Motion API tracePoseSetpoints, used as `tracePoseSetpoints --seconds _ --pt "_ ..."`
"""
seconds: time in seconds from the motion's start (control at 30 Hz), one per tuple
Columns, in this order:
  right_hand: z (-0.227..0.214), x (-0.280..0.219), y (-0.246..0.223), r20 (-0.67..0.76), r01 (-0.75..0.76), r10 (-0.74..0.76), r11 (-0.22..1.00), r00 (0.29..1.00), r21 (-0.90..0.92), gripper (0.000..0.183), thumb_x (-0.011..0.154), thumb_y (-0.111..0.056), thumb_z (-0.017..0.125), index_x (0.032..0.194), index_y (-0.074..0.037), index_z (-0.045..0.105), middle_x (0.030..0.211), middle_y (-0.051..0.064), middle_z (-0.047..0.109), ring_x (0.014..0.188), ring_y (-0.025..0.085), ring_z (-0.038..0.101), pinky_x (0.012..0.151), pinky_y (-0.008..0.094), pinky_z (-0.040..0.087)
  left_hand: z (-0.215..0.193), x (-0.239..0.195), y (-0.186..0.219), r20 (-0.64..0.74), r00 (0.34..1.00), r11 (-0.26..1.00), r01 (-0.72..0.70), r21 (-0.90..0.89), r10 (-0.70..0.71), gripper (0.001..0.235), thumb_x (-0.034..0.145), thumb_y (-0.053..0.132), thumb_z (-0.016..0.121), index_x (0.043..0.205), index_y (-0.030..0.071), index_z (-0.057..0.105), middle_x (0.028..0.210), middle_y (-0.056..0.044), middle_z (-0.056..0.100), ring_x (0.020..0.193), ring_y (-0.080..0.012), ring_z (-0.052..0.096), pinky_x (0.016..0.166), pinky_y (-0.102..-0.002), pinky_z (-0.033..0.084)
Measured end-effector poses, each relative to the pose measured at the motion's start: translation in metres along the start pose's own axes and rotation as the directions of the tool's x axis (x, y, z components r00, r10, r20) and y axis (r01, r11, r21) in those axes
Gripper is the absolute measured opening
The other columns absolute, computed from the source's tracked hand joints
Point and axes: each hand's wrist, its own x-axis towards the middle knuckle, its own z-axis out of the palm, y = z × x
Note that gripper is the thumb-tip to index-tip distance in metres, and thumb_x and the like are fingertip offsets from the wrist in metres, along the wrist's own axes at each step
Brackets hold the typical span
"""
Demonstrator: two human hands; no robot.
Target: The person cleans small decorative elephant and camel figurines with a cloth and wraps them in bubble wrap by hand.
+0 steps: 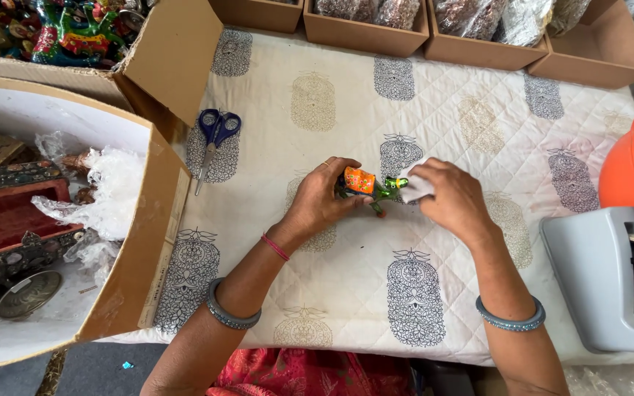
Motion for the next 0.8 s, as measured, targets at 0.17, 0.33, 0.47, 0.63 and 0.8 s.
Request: tracePoseSetpoints --seconds 0.17,0.33,0.47,0.63,0.8 --pt "-0.011 0.000 0.007 -0.006 -0.147 0.147 0.989 0.989 0.002 0.039 0.074 -0.006 0.069 0.111 -0.014 0.074 0.104 0.005 0.069 0.096 0.031 0.068 0.082 0.044 0.054 -0.001 0.004 -0.007 -0.091 0.995 0.994 -0.039 -0.099 0.030 0.056 0.077 0.023 0.090 0.121 0.001 0.063 0.110 -0.010 0.070 0.100 -0.0187 0.070 0.088 -0.033 0.059" --pt "-0.002 0.001 0.021 -0.041 -0.160 0.158 0.986 0.987 -0.044 0.036 0.074 -0.008 0.072 0.110 -0.013 0.073 0.103 0.006 0.069 0.094 0.031 0.069 0.081 0.045 0.054 -0.009 0.018 -0.012 -0.234 0.969 0.980 0.034 -0.198 -0.081 0.055 0.080 0.021 0.089 0.121 -0.001 0.062 0.108 -0.012 0.072 0.097 -0.0151 0.072 0.086 -0.032 0.061" --pt "0.004 0.006 0.026 -0.014 -0.192 0.191 0.978 0.981 -0.077 0.030 0.078 -0.010 0.072 0.108 -0.013 0.074 0.101 0.007 0.069 0.093 0.031 0.069 0.082 0.045 0.054 -0.005 0.031 -0.013 -0.212 0.953 0.955 0.161 -0.249 -0.216 0.055 0.079 0.023 0.088 0.120 -0.001 0.061 0.103 -0.013 0.075 0.092 -0.0172 0.074 0.081 -0.033 0.061" --pt "0.015 0.007 0.033 -0.019 -0.191 0.190 0.978 0.982 -0.087 0.032 0.079 -0.008 0.071 0.111 -0.011 0.074 0.101 0.007 0.069 0.092 0.029 0.070 0.081 0.043 0.055 0.011 0.060 -0.014 -0.265 0.963 0.996 0.021 -0.089 -0.044 0.054 0.078 0.023 0.091 0.118 -0.002 0.063 0.106 -0.015 0.072 0.095 -0.0213 0.072 0.083 -0.034 0.060" --pt "0.022 0.008 0.034 -0.036 -0.171 0.168 0.976 0.985 -0.132 0.034 0.078 -0.009 0.072 0.111 -0.011 0.074 0.098 0.006 0.069 0.093 0.026 0.069 0.083 0.042 0.056 0.027 0.082 -0.036 -0.269 0.963 0.998 -0.001 -0.060 -0.015 0.056 0.078 0.022 0.091 0.119 -0.002 0.062 0.108 -0.016 0.071 0.099 -0.0241 0.072 0.087 -0.035 0.059"
